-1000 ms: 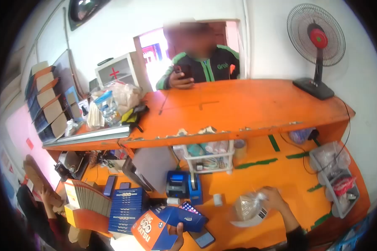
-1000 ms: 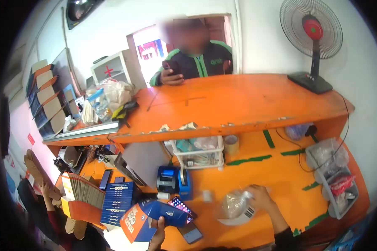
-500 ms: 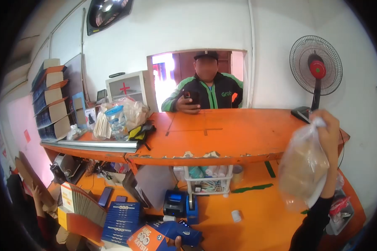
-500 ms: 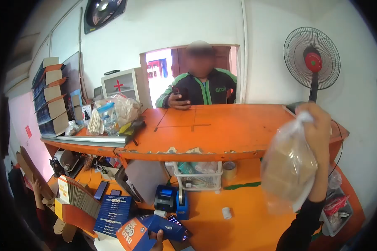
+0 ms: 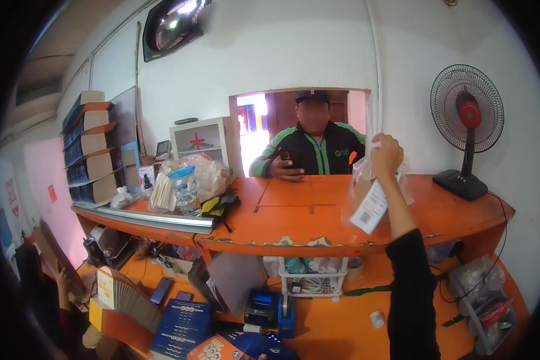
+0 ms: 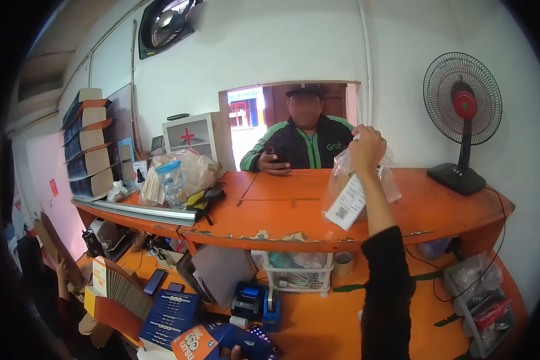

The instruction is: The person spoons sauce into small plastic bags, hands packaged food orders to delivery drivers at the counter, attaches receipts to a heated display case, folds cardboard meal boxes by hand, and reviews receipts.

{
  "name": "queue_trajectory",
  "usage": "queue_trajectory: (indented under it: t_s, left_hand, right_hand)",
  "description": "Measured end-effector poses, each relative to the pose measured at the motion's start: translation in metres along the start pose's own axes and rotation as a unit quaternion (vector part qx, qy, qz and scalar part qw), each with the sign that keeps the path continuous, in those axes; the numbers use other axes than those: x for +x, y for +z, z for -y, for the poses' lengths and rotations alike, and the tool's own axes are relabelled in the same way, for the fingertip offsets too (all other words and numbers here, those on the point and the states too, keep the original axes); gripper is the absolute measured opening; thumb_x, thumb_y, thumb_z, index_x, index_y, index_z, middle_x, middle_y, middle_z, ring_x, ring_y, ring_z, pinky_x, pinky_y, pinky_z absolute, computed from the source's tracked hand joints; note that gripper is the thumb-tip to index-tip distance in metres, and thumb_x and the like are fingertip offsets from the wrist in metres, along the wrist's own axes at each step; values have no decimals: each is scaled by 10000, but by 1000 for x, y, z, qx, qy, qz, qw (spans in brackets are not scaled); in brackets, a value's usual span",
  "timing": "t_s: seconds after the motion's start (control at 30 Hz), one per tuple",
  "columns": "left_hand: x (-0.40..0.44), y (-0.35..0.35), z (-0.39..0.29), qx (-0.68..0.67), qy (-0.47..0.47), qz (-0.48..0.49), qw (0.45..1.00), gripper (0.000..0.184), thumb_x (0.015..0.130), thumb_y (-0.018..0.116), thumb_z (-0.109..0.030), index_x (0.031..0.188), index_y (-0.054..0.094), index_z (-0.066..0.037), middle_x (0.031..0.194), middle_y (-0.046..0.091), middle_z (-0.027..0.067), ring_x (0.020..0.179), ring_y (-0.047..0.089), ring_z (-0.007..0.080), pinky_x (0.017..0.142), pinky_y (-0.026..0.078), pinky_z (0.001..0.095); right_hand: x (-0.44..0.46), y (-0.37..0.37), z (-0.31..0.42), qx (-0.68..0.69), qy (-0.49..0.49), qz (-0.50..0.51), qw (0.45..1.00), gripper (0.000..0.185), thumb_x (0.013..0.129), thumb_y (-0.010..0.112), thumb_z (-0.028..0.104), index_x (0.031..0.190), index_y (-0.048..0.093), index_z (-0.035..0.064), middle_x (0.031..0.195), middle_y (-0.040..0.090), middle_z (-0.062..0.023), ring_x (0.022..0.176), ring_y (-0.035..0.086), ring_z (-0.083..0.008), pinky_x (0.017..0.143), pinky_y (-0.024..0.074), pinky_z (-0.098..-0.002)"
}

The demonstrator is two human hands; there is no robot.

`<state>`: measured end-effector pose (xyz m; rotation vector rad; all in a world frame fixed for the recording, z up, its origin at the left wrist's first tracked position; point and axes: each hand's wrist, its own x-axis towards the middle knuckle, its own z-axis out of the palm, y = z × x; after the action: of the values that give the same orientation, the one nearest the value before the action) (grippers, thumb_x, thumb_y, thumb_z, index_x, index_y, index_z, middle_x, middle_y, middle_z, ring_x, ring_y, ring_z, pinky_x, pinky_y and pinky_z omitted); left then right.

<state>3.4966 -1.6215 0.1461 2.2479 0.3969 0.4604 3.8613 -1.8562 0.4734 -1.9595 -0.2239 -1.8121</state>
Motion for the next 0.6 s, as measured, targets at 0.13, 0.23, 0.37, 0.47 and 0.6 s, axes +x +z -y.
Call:
queue_trajectory:
  t_s: [0.13, 0.23, 0.37, 0.47, 0.6]
  left_hand:
    - [5, 0, -1, 4, -4, -2, 1000, 204, 849, 455, -199, 940, 525, -30, 844, 571, 96, 755, 558, 223, 646, 437, 323]
    - [7, 2, -1, 7, -7, -4, 1000, 205, 850, 453, -199, 941, 524, -29, 844, 570, 96, 754, 557, 220, 644, 437, 321]
    - [11, 4, -3, 9, -8, -10, 1000, 207, 851, 451, -199, 942, 523, -29, 844, 570, 95, 753, 557, 216, 643, 437, 320]
    - [11, 5, -3, 8, -9, -12, 1000, 207, 852, 449, -200, 943, 523, -28, 845, 570, 94, 752, 557, 214, 642, 437, 319]
    - [9, 5, -3, 8, -10, -12, 1000, 209, 853, 447, -200, 944, 522, -28, 845, 570, 93, 750, 557, 210, 640, 436, 317]
  right_hand:
    - [-1, 34, 3, 1, 39, -49, 998, 153, 579, 543, 40, 687, 559, 147, 730, 554, 7, 765, 520, -203, 686, 367, -344]
    - [-1, 53, 3, 1, 36, -93, 995, 160, 579, 530, 20, 683, 554, 140, 751, 558, 0, 802, 513, -207, 708, 366, -343]
    - [1, 75, -3, -64, 57, -129, 988, 128, 599, 560, 63, 667, 558, 171, 734, 555, 47, 824, 504, -175, 733, 338, -361]
    - [7, 80, -3, -94, 140, -25, 985, 114, 640, 561, 105, 730, 568, 174, 808, 556, 27, 890, 489, -208, 774, 327, -423]
    - [-2, 60, -22, -28, 61, 210, 975, 304, 698, 574, 239, 1000, 549, 212, 1120, 467, -91, 1128, 345, -318, 882, 247, -576]
